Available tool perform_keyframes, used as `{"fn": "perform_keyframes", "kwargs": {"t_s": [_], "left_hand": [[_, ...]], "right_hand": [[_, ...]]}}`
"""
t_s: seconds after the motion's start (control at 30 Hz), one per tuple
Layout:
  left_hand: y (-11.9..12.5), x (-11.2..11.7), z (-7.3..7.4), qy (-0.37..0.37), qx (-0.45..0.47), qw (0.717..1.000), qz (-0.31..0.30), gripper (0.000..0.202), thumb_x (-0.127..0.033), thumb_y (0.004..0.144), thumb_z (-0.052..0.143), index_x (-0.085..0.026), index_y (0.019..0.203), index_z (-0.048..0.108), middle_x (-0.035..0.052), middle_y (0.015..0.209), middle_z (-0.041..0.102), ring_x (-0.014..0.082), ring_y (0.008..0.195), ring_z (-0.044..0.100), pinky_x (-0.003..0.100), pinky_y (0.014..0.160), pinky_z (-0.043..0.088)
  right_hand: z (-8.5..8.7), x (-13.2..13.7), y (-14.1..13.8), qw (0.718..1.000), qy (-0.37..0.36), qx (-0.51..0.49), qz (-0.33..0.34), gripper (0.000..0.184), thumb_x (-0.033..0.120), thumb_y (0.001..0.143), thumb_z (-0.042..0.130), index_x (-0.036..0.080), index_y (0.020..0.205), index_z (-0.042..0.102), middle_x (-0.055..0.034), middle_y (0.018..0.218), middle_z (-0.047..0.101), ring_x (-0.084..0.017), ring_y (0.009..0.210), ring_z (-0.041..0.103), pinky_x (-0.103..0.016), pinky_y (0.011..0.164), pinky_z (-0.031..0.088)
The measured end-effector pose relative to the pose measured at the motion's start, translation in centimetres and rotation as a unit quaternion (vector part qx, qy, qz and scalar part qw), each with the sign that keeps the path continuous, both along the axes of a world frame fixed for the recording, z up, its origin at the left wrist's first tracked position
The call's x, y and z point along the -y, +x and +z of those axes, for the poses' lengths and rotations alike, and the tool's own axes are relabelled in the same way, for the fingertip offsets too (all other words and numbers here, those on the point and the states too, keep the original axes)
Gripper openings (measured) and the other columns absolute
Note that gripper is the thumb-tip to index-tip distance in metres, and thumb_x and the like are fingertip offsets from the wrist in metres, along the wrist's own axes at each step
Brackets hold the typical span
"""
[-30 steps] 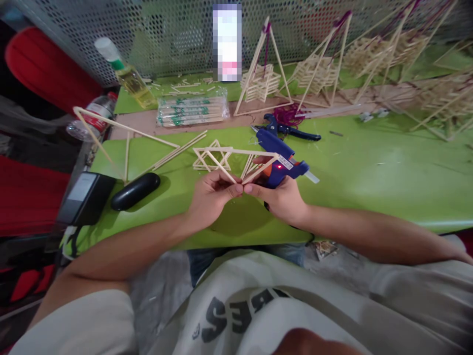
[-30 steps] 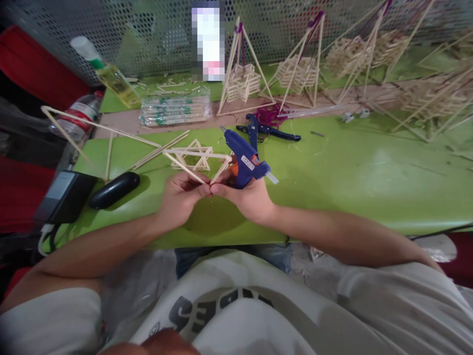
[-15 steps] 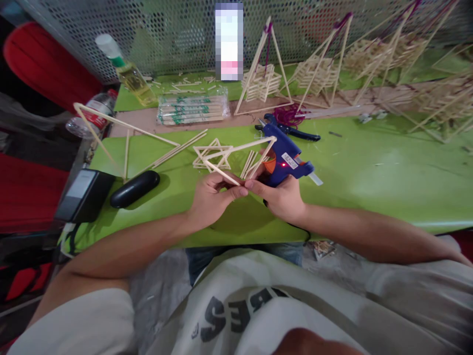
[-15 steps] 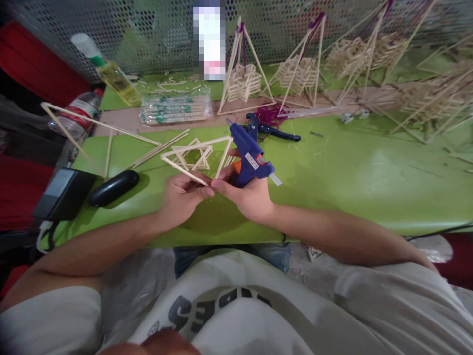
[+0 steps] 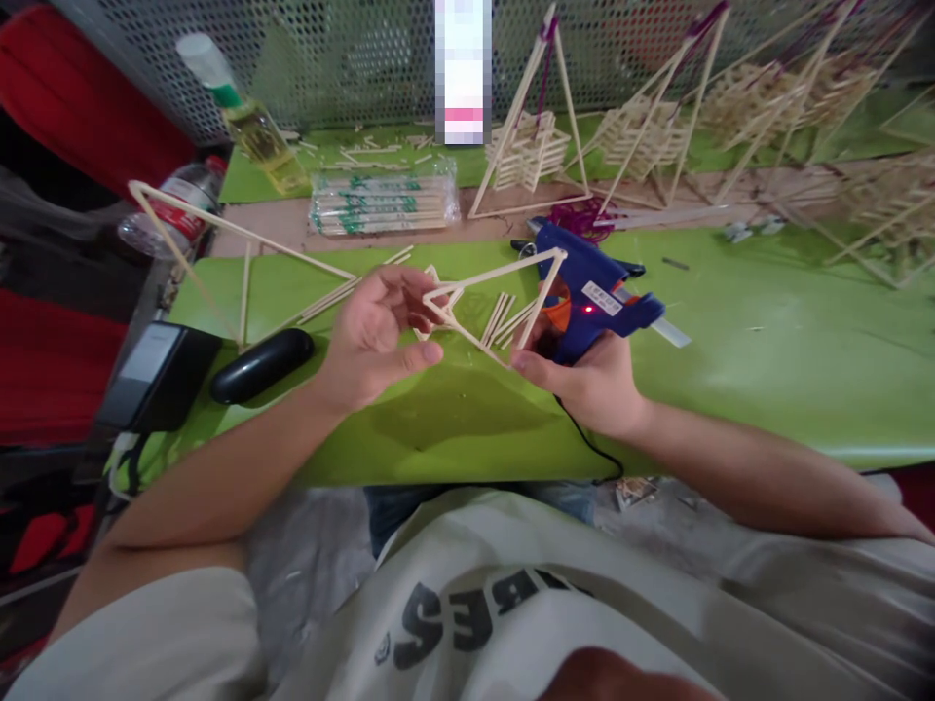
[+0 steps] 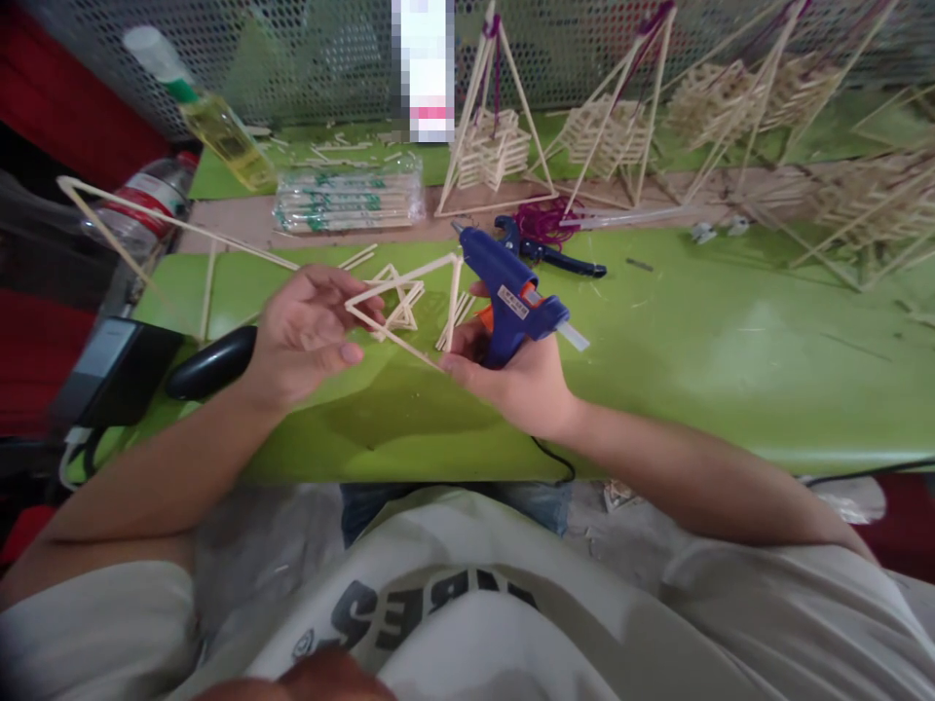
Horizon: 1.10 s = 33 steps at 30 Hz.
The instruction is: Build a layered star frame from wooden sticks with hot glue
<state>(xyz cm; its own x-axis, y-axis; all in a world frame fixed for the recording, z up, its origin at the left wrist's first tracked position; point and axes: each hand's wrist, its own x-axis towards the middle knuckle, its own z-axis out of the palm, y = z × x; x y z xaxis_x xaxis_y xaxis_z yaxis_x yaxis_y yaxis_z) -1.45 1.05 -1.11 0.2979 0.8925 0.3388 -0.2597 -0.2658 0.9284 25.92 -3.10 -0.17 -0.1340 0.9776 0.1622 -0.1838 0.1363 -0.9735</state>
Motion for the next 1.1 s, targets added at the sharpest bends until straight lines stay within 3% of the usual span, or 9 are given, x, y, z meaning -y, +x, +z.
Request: {"fn": "perform_keyframes", "kwargs": {"t_s": [0.2,0.4,0.63,0.77,0.97,1.1], "left_hand": [[-1.0,0.1,1.9,0.041,-0.091,0.995,-0.030,0.038,-0.018,0.080,0.106,-0.023,0.113,0.088,0.0066,0.101,0.086,0.0186,0.087,0.081,0.030,0.077,0.067],[-0.8,0.6,2.7,0.045,-0.154,0.987,0.000,0.026,-0.019,0.083,0.103,-0.021,0.102,0.085,0.0055,0.093,0.085,0.0172,0.081,0.078,0.030,0.071,0.061],[-1.4,0.6,2.1,0.067,-0.225,0.972,0.005,0.020,-0.029,0.087,0.100,-0.027,0.099,0.084,0.0044,0.093,0.084,0.0190,0.081,0.074,0.037,0.075,0.057],[-1.4,0.7,2.8,0.101,-0.257,0.961,0.009,0.015,-0.031,0.089,0.097,-0.027,0.095,0.084,0.0040,0.089,0.084,0.0205,0.078,0.075,0.039,0.074,0.057],[-1.2,0.9,4.3,0.106,-0.315,0.943,0.004,0.010,-0.023,0.088,0.094,-0.024,0.093,0.085,0.0040,0.090,0.086,0.0197,0.080,0.079,0.033,0.077,0.060],[-1.4,0.7,4.4,0.096,-0.331,0.939,-0.013,0.011,-0.028,0.088,0.095,-0.023,0.092,0.086,0.0054,0.091,0.086,0.0201,0.082,0.079,0.032,0.081,0.063]], "right_hand": [[-0.4,0.2,0.4,0.998,-0.021,0.026,0.049,0.048,0.044,0.079,0.112,0.030,0.097,0.069,0.0005,0.086,0.075,-0.018,0.072,0.070,-0.036,0.063,0.065],[0.1,0.1,0.6,0.996,-0.064,0.046,0.051,0.070,0.033,0.074,0.114,0.035,0.126,0.068,0.0025,0.087,0.075,-0.022,0.074,0.072,-0.039,0.065,0.065],[-0.1,0.5,0.2,0.997,-0.059,0.032,0.036,0.079,0.032,0.071,0.116,0.035,0.125,0.058,0.0049,0.086,0.075,-0.018,0.069,0.068,-0.037,0.063,0.058],[-0.2,0.5,0.1,0.996,-0.071,0.034,0.037,0.080,0.030,0.070,0.115,0.034,0.123,0.054,0.0055,0.086,0.076,-0.019,0.070,0.069,-0.037,0.064,0.057],[-0.1,0.3,0.0,0.997,-0.069,0.033,0.028,0.080,0.033,0.070,0.115,0.033,0.121,0.053,0.0067,0.083,0.076,-0.019,0.069,0.068,-0.037,0.062,0.055],[0.0,0.4,0.0,0.996,-0.071,0.045,0.034,0.077,0.033,0.071,0.114,0.033,0.121,0.056,0.0067,0.084,0.076,-0.018,0.070,0.068,-0.037,0.063,0.056]]}}
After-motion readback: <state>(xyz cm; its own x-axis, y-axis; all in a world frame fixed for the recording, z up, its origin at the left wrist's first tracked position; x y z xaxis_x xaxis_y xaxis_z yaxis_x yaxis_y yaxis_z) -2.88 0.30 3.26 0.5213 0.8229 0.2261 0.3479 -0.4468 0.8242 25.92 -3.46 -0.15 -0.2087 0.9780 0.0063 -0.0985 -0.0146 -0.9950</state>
